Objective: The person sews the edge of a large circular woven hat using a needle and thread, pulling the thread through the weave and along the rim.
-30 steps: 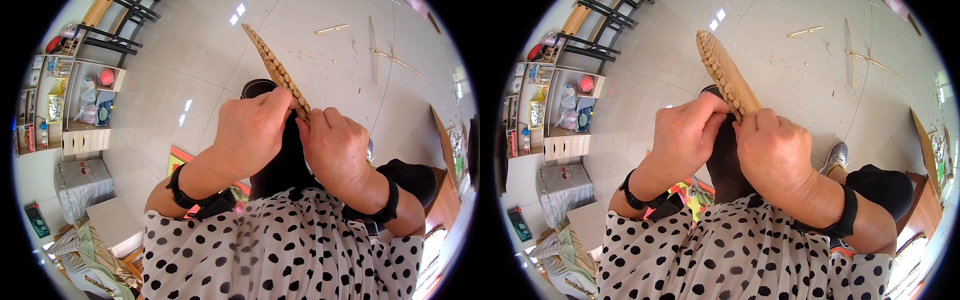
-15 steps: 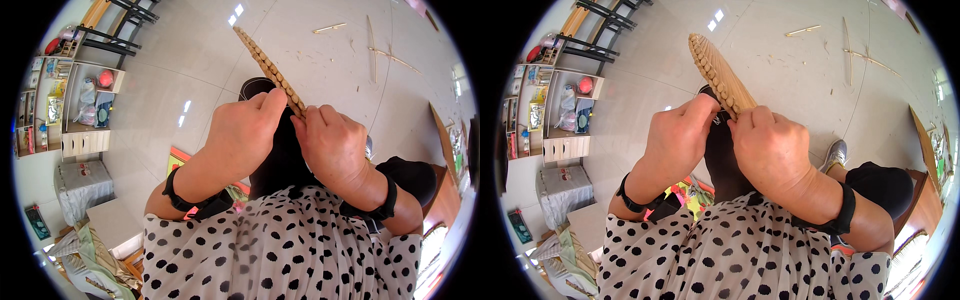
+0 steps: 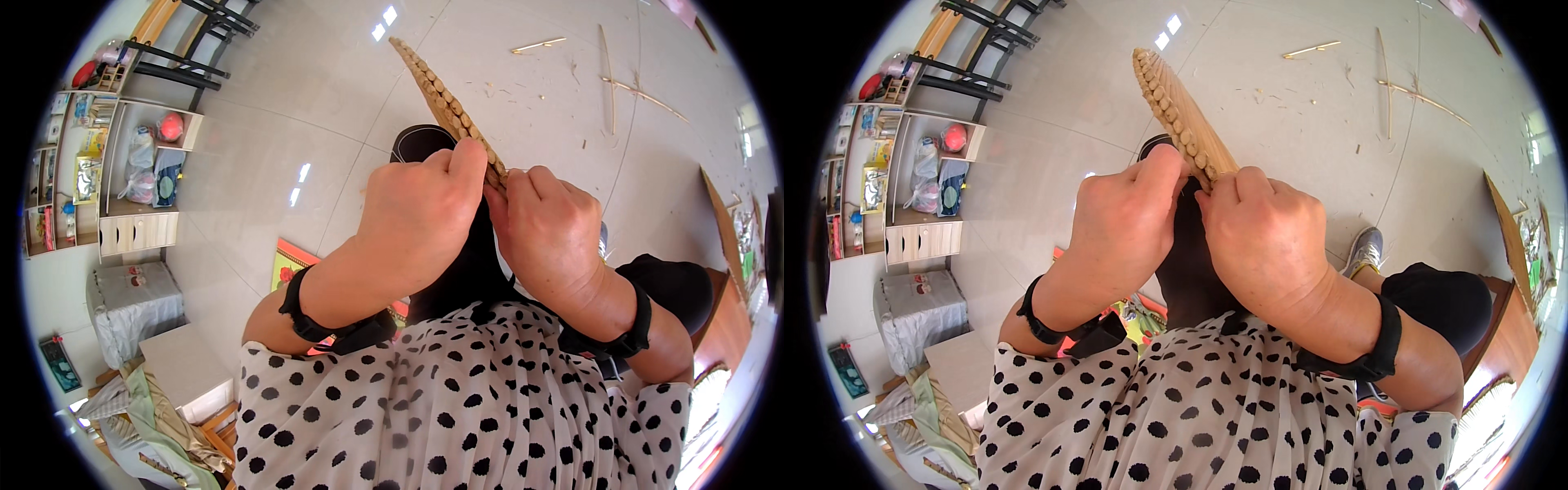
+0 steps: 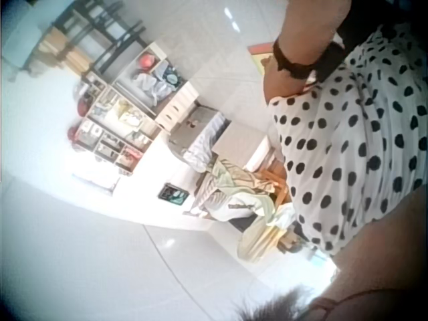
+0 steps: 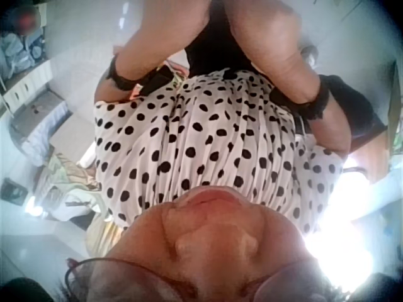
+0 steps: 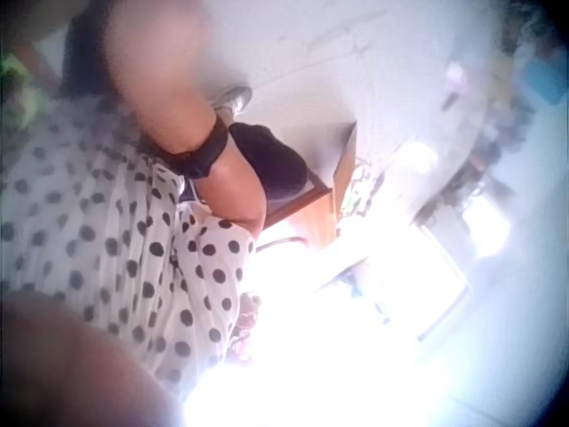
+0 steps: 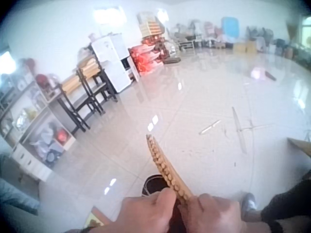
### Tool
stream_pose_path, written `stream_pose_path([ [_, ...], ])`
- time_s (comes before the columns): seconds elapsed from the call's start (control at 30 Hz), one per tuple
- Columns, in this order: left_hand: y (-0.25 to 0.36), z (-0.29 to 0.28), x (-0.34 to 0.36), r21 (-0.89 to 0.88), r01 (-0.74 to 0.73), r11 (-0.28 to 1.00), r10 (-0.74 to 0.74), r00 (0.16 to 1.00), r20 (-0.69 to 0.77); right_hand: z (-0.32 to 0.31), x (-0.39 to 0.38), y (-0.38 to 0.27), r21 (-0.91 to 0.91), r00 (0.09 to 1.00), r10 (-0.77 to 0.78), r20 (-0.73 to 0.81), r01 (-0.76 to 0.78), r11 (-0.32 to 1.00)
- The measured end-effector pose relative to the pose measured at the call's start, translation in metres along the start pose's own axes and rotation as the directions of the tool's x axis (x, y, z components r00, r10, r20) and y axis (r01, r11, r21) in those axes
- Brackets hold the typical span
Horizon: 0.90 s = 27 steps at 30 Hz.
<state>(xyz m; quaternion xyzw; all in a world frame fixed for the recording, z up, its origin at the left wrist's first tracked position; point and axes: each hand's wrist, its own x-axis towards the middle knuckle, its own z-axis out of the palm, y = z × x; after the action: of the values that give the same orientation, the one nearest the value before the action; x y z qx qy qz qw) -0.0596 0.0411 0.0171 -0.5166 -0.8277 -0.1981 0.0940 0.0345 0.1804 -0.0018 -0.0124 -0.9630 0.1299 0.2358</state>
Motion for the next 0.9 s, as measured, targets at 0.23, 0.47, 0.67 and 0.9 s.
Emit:
stream_pose_path([
  [0.23, 0.003, 0.007, 0.005, -0.029, 0.032, 0.999, -0.034, 0.998, -0.06, 0.002, 0.002, -0.001, -0.033, 1.0, -0.012, 0.002, 0.012, 0.999],
  [0.47, 0.013, 0.012, 0.006, -0.031, 0.065, 0.997, -0.066, 0.997, -0.038, 0.004, 0.002, -0.003, -0.045, 0.999, -0.03, 0.028, 0.031, 0.998],
  [0.67, 0.007, 0.002, 0.013, -0.192, 0.096, 0.977, -0.092, 0.995, 0.028, 0.009, 0.016, 0.006, -0.008, 0.999, 0.023, 0.025, -0.023, 1.0],
  [0.9, -0.061, -0.031, 0.033, 0.11, 0.248, 0.963, -0.226, 0.957, -0.182, 0.003, 0.065, 0.063, -0.061, 0.991, 0.032, 0.128, -0.025, 0.998],
])
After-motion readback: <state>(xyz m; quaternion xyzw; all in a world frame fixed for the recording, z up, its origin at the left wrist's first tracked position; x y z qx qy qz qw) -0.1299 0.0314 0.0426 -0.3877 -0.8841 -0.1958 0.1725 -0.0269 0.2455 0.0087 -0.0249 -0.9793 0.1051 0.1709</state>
